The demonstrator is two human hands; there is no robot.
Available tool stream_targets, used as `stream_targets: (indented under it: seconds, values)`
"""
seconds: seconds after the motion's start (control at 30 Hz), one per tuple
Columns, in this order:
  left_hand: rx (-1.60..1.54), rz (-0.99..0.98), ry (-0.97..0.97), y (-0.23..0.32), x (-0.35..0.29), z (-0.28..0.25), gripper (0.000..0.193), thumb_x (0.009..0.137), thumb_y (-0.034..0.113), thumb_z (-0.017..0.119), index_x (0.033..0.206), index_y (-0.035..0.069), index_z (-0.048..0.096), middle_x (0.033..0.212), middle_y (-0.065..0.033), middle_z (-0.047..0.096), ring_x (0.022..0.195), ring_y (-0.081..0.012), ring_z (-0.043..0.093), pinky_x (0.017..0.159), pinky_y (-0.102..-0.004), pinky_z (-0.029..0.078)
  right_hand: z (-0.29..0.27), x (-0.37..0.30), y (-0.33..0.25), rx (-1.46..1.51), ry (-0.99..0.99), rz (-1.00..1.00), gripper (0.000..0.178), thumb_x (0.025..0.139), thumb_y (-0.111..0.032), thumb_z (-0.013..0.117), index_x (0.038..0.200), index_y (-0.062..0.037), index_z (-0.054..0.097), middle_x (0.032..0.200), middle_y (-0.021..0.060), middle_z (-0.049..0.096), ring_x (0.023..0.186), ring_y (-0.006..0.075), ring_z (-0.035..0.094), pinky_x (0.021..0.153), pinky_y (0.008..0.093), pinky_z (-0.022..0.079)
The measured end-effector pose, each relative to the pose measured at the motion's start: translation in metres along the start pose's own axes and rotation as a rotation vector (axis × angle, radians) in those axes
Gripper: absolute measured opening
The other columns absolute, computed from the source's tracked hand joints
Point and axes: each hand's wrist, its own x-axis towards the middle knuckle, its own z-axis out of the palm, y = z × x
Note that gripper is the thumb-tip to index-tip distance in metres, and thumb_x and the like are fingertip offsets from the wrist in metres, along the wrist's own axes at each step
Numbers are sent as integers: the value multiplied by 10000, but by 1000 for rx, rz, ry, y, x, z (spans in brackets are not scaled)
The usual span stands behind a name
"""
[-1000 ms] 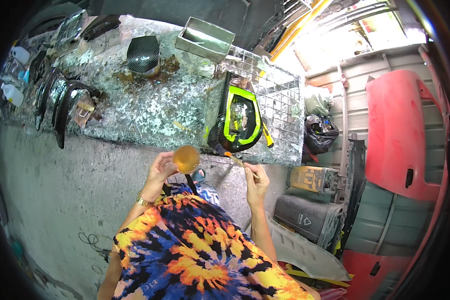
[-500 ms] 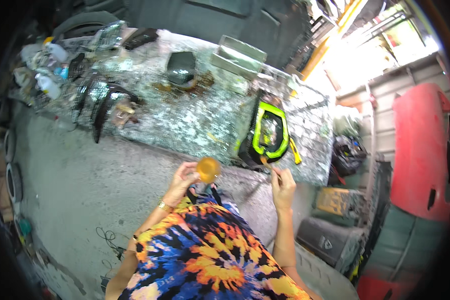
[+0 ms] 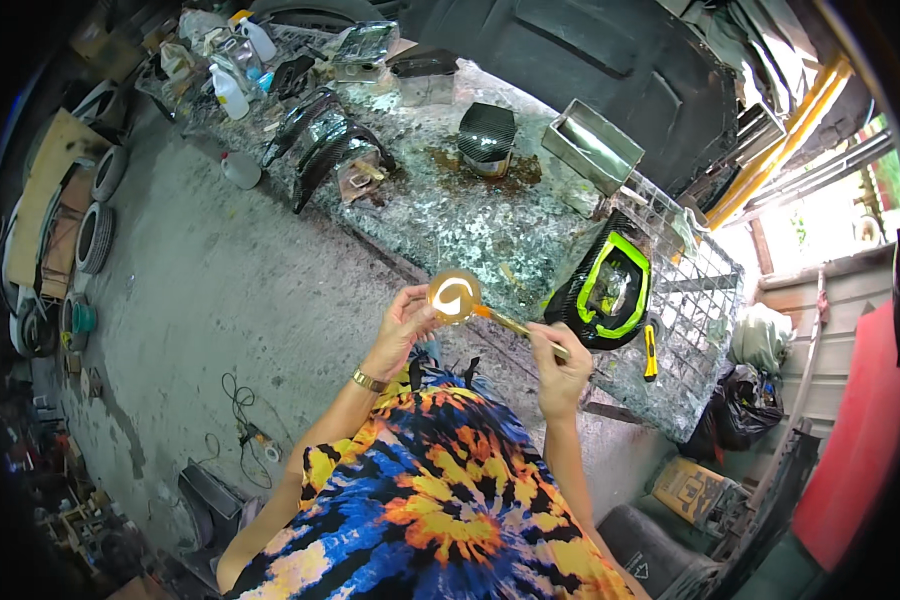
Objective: Applying a coating or resin to carbon fiber car components using a brush.
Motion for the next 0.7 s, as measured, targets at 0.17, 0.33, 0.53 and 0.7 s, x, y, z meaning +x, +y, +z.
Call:
stream_targets:
  seconds: [0.17, 0.33, 0.53, 0.7]
  values:
    - [-21, 11, 28, 23, 14, -16, 365, 873, 191, 626, 1180, 70, 470, 1087, -46, 591, 965, -121, 583, 819, -263, 489, 50, 38, -13, -140, -148, -168, 107, 801, -7, 652, 908, 2, 648, 673, 54, 532, 548, 110, 484, 498, 245, 383]
    - [-3, 27, 7, 46, 56, -43, 384, 868, 183, 631, 1191, 57, 464, 1109, -59, 580, 994, -125, 571, 825, -279, 490, 101, 81, -3, -381, -230, -284, 107, 785, -38, 665, 885, -16, 635, 717, 92, 566, 564, 212, 548, 517, 303, 437]
    - [111, -74, -98, 97, 121, -73, 414, 852, 169, 629, 1195, 28, 446, 1094, -60, 574, 988, -136, 565, 849, -270, 469, 154, 130, 40, -67, -11, 297, 152, 869, -138, 624, 791, -7, 619, 543, -22, 484, 443, 47, 405, 412, 225, 295]
    - [100, -131, -166, 122, 166, -88, 380, 872, 176, 614, 1192, 48, 453, 1119, -67, 567, 1009, -140, 564, 863, -301, 475, 162, 162, 54, 447, 336, 559, 202, 904, -178, 570, 791, -16, 610, 525, -16, 479, 387, 37, 339, 342, 201, 236]
